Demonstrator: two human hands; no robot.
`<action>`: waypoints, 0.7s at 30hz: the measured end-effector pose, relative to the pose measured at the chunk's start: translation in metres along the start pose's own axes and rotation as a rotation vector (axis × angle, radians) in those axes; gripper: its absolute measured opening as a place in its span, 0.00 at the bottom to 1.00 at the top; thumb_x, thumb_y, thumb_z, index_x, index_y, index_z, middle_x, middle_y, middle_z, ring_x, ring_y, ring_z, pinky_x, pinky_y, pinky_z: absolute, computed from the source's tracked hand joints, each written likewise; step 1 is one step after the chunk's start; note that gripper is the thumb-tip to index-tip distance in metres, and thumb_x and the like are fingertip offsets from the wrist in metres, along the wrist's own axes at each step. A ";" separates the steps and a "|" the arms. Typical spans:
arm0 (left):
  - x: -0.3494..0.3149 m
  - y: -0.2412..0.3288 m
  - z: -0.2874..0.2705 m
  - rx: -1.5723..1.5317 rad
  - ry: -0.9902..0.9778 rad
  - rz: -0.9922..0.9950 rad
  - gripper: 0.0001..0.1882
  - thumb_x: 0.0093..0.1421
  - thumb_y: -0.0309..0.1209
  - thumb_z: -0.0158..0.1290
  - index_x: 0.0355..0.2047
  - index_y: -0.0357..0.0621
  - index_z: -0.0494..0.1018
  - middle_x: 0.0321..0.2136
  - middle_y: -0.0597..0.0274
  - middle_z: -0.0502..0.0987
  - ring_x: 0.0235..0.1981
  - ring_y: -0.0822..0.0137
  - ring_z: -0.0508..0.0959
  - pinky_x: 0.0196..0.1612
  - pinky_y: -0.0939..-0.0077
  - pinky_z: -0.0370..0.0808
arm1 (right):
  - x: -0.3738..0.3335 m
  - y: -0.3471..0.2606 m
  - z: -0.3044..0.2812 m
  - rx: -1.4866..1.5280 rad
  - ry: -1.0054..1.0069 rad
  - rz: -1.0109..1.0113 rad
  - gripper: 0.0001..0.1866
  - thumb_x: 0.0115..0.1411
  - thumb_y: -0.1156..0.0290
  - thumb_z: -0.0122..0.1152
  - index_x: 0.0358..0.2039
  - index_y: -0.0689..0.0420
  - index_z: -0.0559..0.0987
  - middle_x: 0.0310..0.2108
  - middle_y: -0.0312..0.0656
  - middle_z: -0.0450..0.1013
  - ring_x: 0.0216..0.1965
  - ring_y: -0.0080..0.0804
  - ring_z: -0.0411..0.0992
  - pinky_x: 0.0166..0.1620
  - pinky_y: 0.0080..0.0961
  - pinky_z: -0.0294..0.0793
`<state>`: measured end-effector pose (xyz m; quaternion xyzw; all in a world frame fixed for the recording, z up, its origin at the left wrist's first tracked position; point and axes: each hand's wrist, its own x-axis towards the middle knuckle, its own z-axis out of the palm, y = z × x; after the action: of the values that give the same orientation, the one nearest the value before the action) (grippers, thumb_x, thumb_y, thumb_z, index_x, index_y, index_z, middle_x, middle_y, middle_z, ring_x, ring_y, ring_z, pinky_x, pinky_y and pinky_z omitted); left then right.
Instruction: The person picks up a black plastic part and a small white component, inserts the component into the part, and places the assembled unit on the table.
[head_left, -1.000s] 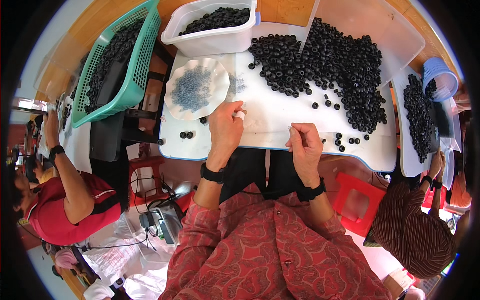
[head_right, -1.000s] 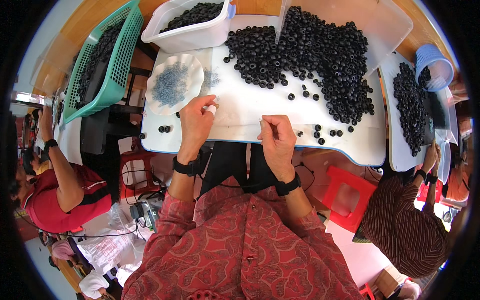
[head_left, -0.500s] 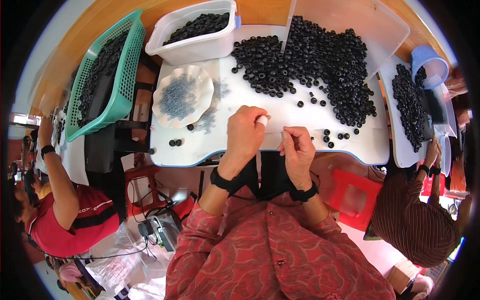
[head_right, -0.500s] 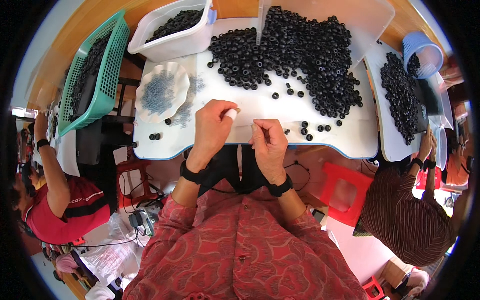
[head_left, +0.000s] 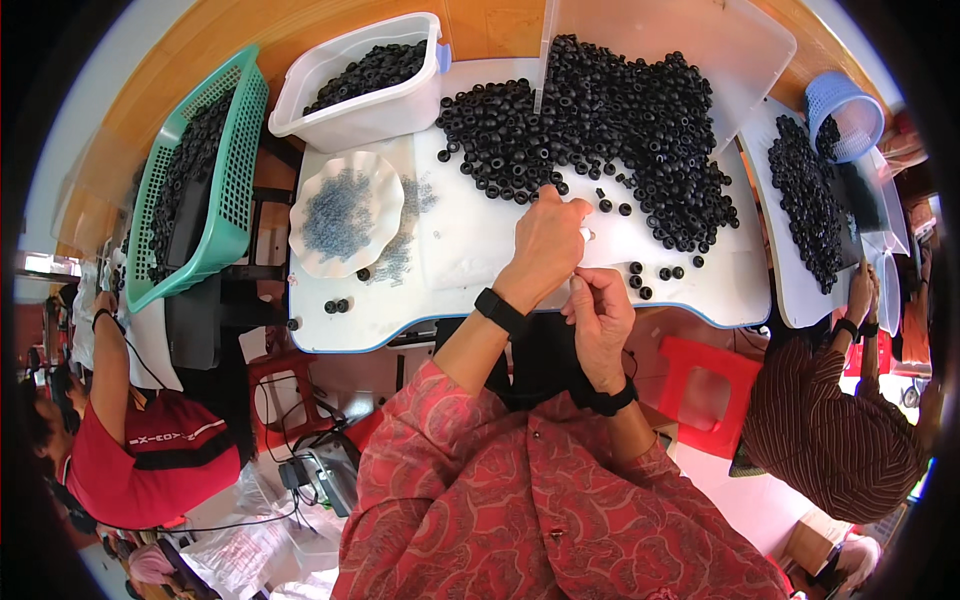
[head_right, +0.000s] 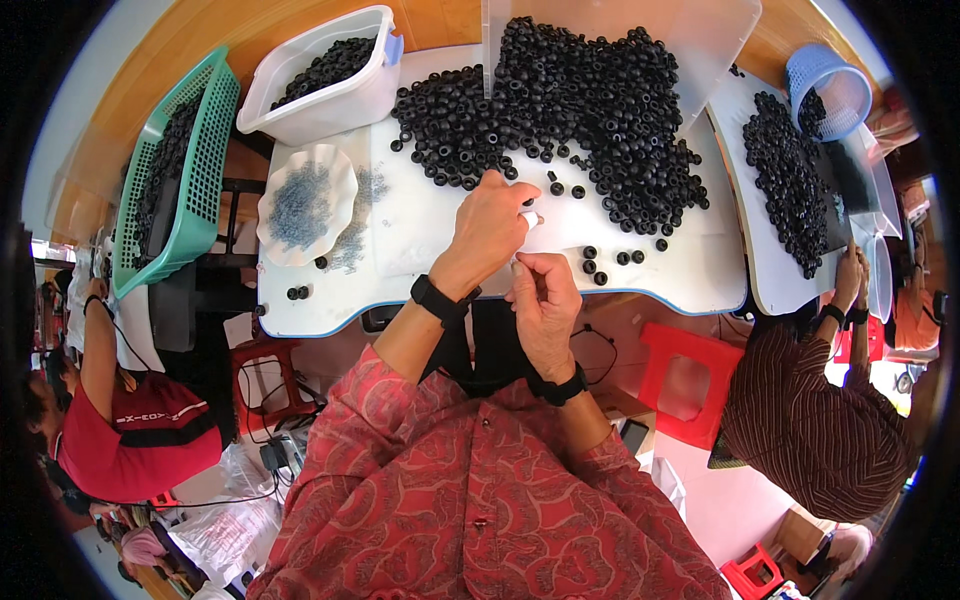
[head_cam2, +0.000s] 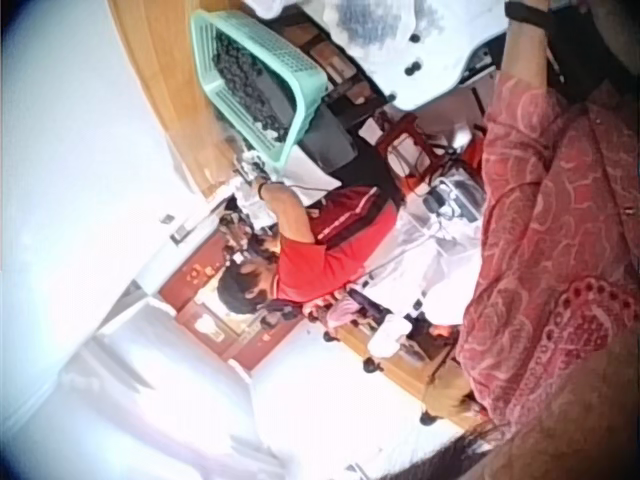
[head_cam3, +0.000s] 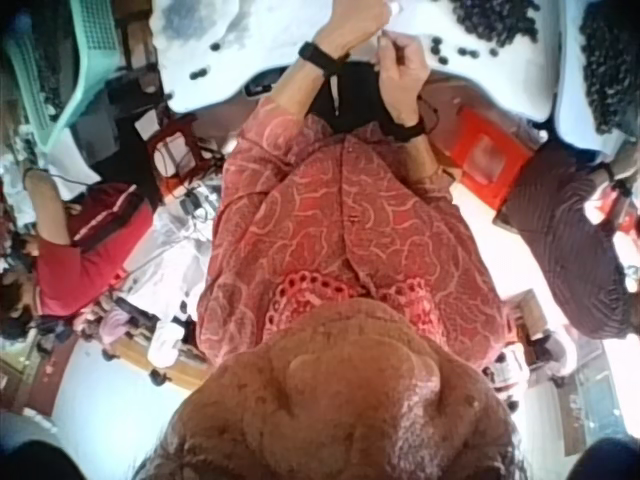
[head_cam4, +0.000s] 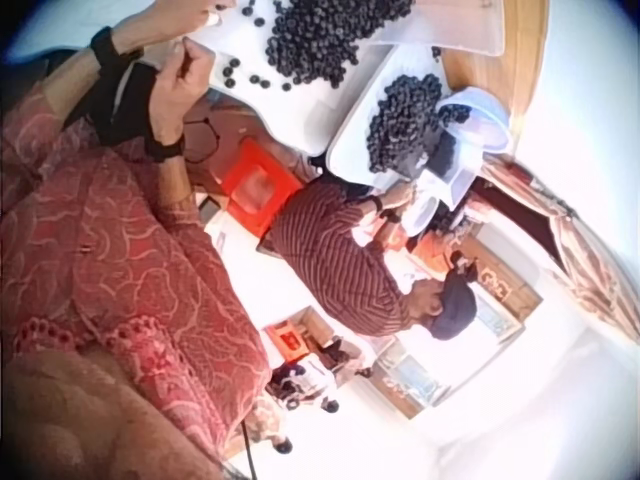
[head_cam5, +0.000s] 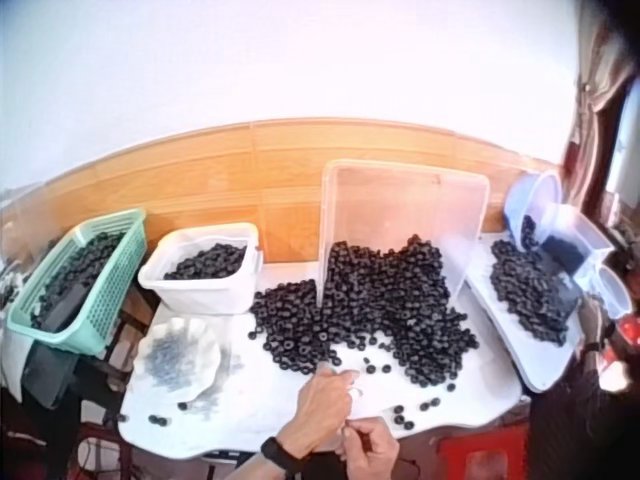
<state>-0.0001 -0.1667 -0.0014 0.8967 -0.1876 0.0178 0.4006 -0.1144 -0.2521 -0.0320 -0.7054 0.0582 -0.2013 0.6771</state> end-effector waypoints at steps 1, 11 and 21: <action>0.001 -0.001 0.001 0.052 0.010 0.014 0.12 0.56 0.30 0.60 0.41 0.43 0.80 0.34 0.47 0.74 0.34 0.47 0.77 0.36 0.57 0.73 | 0.000 0.000 0.000 0.001 0.000 0.001 0.04 0.66 0.80 0.58 0.41 0.63 0.76 0.29 0.34 0.73 0.23 0.16 0.70 0.26 0.14 0.70; -0.010 -0.017 -0.019 0.045 0.052 -0.012 0.09 0.56 0.26 0.58 0.38 0.41 0.78 0.32 0.47 0.78 0.31 0.52 0.80 0.34 0.60 0.75 | 0.001 -0.006 0.000 0.020 -0.021 0.090 0.05 0.66 0.77 0.59 0.42 0.63 0.77 0.27 0.34 0.74 0.22 0.16 0.70 0.25 0.13 0.70; -0.074 -0.028 -0.060 -1.345 -0.034 -0.397 0.13 0.66 0.21 0.50 0.50 0.30 0.74 0.39 0.51 0.80 0.37 0.66 0.82 0.41 0.73 0.82 | 0.013 -0.036 0.014 0.256 -0.079 0.163 0.07 0.67 0.75 0.59 0.43 0.62 0.79 0.29 0.33 0.74 0.24 0.16 0.70 0.25 0.12 0.66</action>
<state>-0.0518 -0.0825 0.0058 0.4719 0.0032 -0.1894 0.8611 -0.1046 -0.2413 0.0058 -0.6137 0.0626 -0.1237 0.7772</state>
